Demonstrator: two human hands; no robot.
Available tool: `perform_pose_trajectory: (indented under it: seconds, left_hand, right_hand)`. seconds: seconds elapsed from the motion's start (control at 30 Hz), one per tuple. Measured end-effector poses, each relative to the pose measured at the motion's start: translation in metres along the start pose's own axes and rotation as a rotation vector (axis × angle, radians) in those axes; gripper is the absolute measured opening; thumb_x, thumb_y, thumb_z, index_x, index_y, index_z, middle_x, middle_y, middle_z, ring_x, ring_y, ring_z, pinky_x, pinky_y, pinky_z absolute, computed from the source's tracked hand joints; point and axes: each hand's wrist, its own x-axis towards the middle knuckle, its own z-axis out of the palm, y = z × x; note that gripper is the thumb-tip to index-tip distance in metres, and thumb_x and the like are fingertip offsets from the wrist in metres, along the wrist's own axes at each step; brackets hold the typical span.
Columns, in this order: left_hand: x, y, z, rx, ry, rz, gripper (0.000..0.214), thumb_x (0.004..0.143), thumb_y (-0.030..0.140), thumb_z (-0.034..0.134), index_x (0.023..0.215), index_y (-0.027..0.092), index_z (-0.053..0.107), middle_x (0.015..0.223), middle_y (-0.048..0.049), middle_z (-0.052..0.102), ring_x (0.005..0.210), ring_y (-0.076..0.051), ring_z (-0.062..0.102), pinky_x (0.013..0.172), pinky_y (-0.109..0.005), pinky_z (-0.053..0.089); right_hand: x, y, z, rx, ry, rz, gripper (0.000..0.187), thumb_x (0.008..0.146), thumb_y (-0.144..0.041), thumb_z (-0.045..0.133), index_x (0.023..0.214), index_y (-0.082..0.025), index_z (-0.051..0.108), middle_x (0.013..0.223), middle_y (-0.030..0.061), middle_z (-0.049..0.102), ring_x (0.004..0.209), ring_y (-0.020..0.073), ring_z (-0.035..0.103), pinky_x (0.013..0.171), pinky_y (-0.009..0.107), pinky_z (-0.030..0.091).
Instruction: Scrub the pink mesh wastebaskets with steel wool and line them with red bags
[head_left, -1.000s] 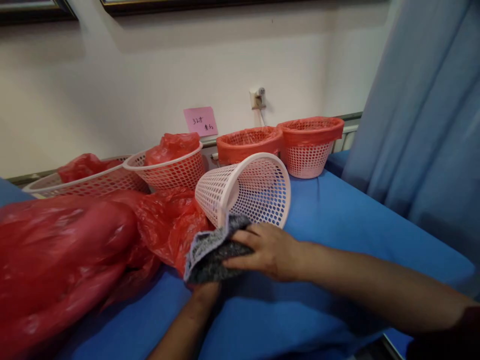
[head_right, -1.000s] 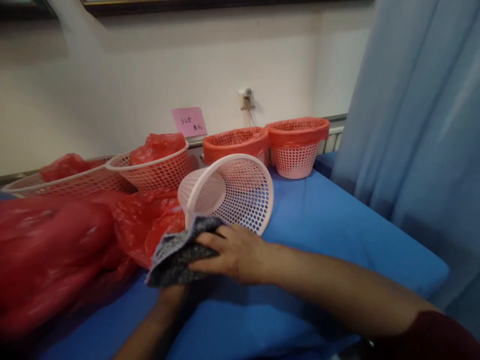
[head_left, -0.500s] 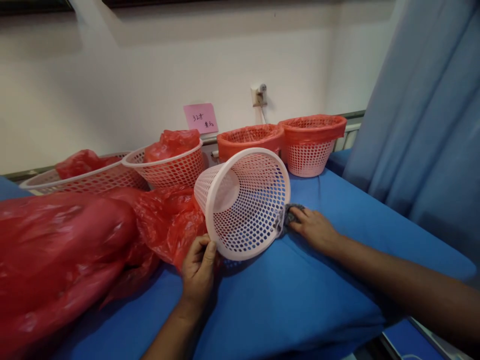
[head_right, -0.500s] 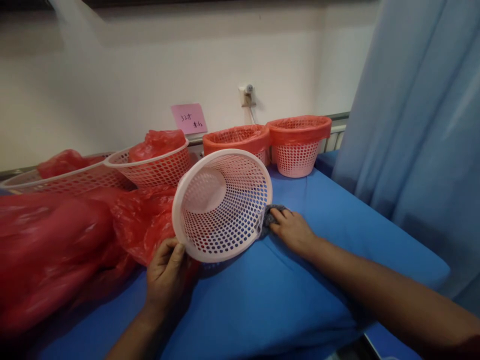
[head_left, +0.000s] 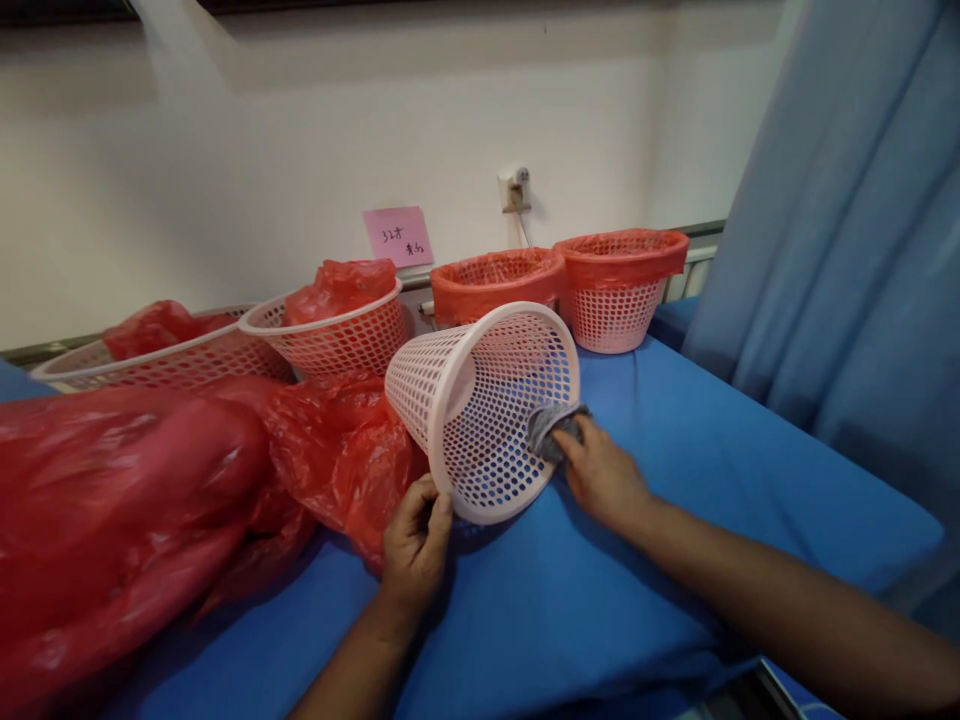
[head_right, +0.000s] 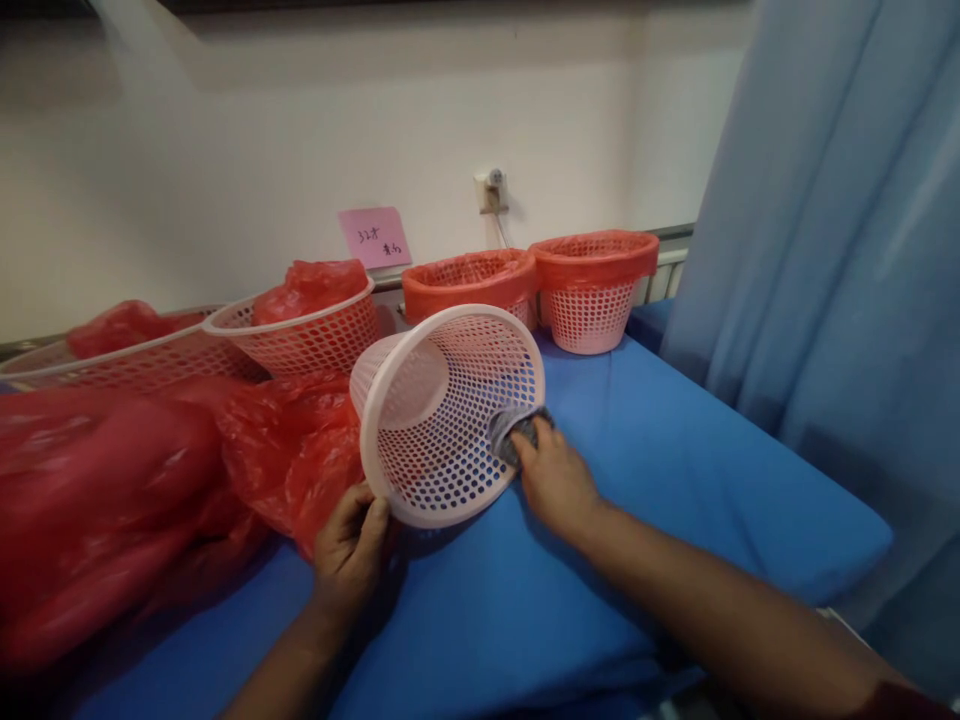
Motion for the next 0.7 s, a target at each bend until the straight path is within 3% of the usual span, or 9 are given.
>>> perform_pose_trajectory:
  seconds: [0.1,0.17,0.27,0.37,0.47,0.57,0.63,0.7]
  left_hand:
    - [-0.001,0.0,0.001,0.006,-0.003,0.02,0.014,0.1,0.029,0.057,0.092,0.022,0.066,0.083,0.0011,0.063,0.07,-0.011,0.056,0.066,-0.02,0.049]
    - [-0.002,0.001,0.002,0.0,-0.001,0.026,0.015,0.1,0.03,0.056,0.092,0.022,0.066,0.081,0.0018,0.061,0.069,-0.011,0.055,0.065,-0.019,0.048]
    - [-0.003,0.002,0.003,-0.024,0.009,0.004,0.017,0.101,0.033,0.057,0.093,0.022,0.067,0.082,0.0014,0.061,0.072,-0.012,0.057,0.068,-0.021,0.049]
    - [-0.005,0.004,0.004,-0.038,0.017,-0.037,0.02,0.1,0.037,0.057,0.093,0.022,0.068,0.082,0.0004,0.061,0.075,-0.014,0.059,0.072,-0.023,0.05]
    - [-0.005,0.006,0.003,-0.007,0.015,-0.054,0.023,0.099,0.04,0.058,0.092,0.021,0.068,0.081,-0.0002,0.062,0.071,-0.014,0.057,0.069,-0.024,0.048]
    - [-0.004,0.008,0.002,0.021,0.012,-0.055,0.024,0.098,0.041,0.06,0.09,0.02,0.068,0.08,-0.0006,0.062,0.069,-0.014,0.055,0.066,-0.024,0.047]
    - [-0.003,0.009,0.002,0.031,0.011,-0.046,0.023,0.098,0.039,0.059,0.088,0.02,0.067,0.078,-0.0005,0.061,0.068,-0.014,0.055,0.066,-0.024,0.047]
    - [-0.002,0.009,0.001,0.038,0.004,-0.027,0.023,0.099,0.037,0.058,0.087,0.02,0.066,0.076,0.0002,0.057,0.068,-0.014,0.054,0.065,-0.024,0.046]
  right_hand:
    - [-0.024,-0.027,0.0,0.135,-0.203,-0.071,0.055,0.089,-0.012,0.051,0.143,-0.017,0.055,0.132,0.0192,0.057,0.111,0.0277,0.063,0.097,0.042,0.054]
    - [-0.038,-0.045,-0.008,0.312,-0.238,-0.111,0.053,0.09,-0.02,0.056,0.144,-0.016,0.055,0.131,0.0183,0.059,0.113,0.0272,0.063,0.1,0.042,0.053]
    - [-0.044,-0.07,-0.029,0.639,-0.175,-0.202,0.052,0.09,-0.03,0.063,0.14,-0.019,0.058,0.13,0.0142,0.063,0.119,0.0255,0.062,0.106,0.042,0.051]
    - [-0.017,-0.081,-0.054,0.893,0.007,-0.268,0.045,0.086,-0.031,0.066,0.13,-0.022,0.064,0.12,0.0088,0.07,0.112,0.0233,0.065,0.102,0.043,0.053]
    - [0.041,-0.067,-0.075,0.923,0.316,-0.279,0.04,0.082,-0.027,0.064,0.122,-0.024,0.068,0.119,0.0048,0.072,0.112,0.0227,0.066,0.104,0.045,0.051]
    - [0.096,-0.026,-0.084,0.789,0.535,-0.146,0.035,0.078,-0.023,0.06,0.112,-0.023,0.072,0.108,0.0034,0.073,0.101,0.0222,0.067,0.099,0.043,0.053]
    - [0.113,0.005,-0.076,0.621,0.596,-0.052,0.033,0.078,-0.021,0.059,0.108,-0.02,0.073,0.109,0.0071,0.071,0.105,0.024,0.065,0.101,0.042,0.051]
    - [0.109,0.032,-0.058,0.476,0.565,0.012,0.033,0.08,-0.02,0.058,0.109,-0.018,0.073,0.111,0.0102,0.068,0.11,0.0256,0.063,0.103,0.041,0.049]
